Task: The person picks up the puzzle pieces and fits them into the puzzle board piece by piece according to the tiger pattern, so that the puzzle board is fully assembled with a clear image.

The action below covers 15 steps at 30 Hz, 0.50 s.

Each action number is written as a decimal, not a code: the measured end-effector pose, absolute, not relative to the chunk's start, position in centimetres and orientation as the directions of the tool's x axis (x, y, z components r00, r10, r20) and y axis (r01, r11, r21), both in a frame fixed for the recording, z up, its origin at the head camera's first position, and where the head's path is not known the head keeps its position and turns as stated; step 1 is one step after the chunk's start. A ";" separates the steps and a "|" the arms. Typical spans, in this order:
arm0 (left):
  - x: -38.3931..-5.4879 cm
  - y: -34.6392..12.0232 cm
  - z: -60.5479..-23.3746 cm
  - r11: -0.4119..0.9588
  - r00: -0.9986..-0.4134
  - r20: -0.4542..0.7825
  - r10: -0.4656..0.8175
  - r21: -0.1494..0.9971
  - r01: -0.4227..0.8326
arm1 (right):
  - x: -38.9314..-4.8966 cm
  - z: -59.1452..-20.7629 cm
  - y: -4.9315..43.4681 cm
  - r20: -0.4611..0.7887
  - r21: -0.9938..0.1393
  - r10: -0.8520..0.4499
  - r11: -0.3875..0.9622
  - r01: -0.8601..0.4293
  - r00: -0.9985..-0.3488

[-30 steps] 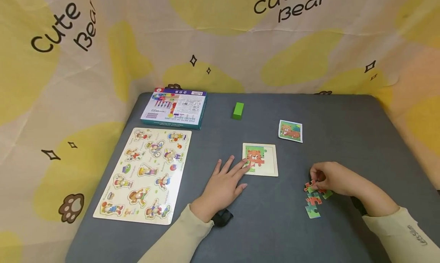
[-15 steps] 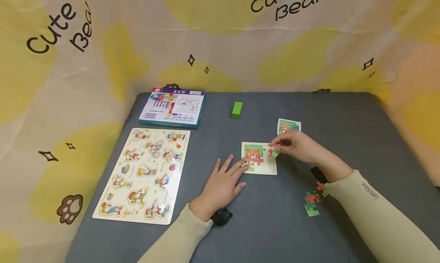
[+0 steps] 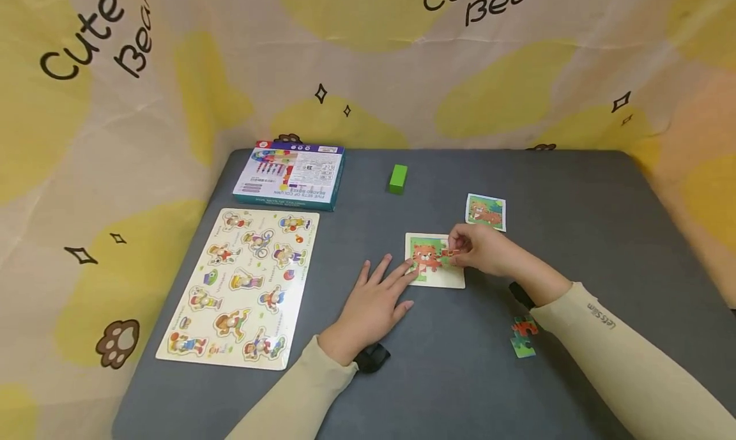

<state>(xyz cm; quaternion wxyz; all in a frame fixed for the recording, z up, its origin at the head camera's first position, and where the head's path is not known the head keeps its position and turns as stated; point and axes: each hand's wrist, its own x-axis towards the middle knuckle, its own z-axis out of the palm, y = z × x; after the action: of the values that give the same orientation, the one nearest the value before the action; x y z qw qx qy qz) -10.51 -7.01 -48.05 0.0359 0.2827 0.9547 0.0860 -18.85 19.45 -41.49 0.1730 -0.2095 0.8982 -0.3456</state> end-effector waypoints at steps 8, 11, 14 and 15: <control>-10.4 -7.1 -47.7 0.820 -0.835 -0.008 0.550 0.194 0.538 | -17.1 -42.9 17.4 -0.125 -0.663 -0.453 0.700 -0.265 -0.883; -10.4 -7.2 -47.7 0.822 -0.837 -0.008 0.547 0.192 0.536 | -16.8 -43.4 16.8 -0.095 -0.635 -0.445 0.716 -0.290 -0.891; -10.4 -7.2 -47.7 0.822 -0.836 -0.007 0.548 0.188 0.537 | -16.2 -43.5 16.3 -0.032 -0.568 -0.445 0.745 -0.350 -0.895; -10.4 -7.2 -47.7 0.822 -0.836 -0.005 0.549 0.185 0.539 | -16.0 -43.6 16.1 -0.003 -0.537 -0.446 0.756 -0.375 -0.895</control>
<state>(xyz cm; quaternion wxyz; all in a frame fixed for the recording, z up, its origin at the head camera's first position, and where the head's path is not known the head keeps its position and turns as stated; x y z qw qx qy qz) -10.42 -7.16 -47.72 0.0289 0.2853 0.9539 0.0884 -15.99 16.13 -43.58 0.0656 -0.2198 0.9347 -0.2716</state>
